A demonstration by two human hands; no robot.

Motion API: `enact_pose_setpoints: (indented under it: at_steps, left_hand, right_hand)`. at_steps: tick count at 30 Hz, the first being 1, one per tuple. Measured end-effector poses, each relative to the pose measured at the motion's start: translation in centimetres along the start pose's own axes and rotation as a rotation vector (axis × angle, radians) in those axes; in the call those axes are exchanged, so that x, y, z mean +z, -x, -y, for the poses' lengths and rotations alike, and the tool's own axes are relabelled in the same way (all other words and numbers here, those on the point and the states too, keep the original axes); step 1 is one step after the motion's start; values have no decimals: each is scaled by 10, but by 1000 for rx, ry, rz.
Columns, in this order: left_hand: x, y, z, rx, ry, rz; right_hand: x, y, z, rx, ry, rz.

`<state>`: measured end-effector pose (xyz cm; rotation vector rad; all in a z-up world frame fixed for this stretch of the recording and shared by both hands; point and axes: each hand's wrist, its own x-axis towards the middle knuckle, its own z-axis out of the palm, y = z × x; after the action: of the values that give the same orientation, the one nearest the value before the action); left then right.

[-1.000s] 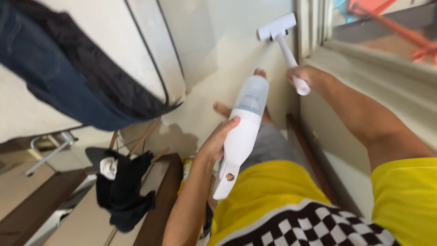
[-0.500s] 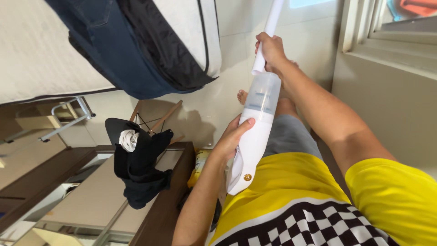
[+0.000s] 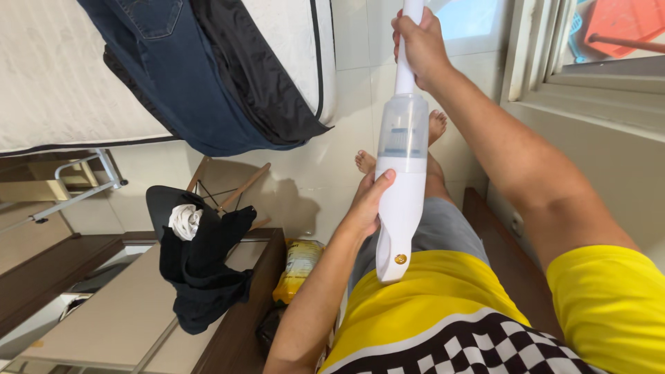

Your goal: The person assembles a handheld vacuum cleaner by attaching a dust canister and a floor head extension to the main unit and then uses it to clean a small floor area.

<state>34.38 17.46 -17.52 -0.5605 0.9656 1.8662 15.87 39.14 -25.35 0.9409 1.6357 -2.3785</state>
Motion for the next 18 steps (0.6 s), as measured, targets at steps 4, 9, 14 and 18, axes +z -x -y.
enact_pose_setpoints:
  at_steps: [4, 9, 14, 18]
  left_hand:
    - [11, -7, 4, 19, 47, 53]
    - [26, -14, -3, -20, 88, 127]
    - [38, -22, 0, -21, 66, 61]
    - [39, -29, 2, -7, 62, 97]
  right_hand:
    - [-10, -1, 17, -2, 3, 41]
    - [-19, -8, 31, -75, 38, 82]
    - [-30, -5, 37, -184, 80, 135]
    - [-31, 0, 53, -70, 80, 124]
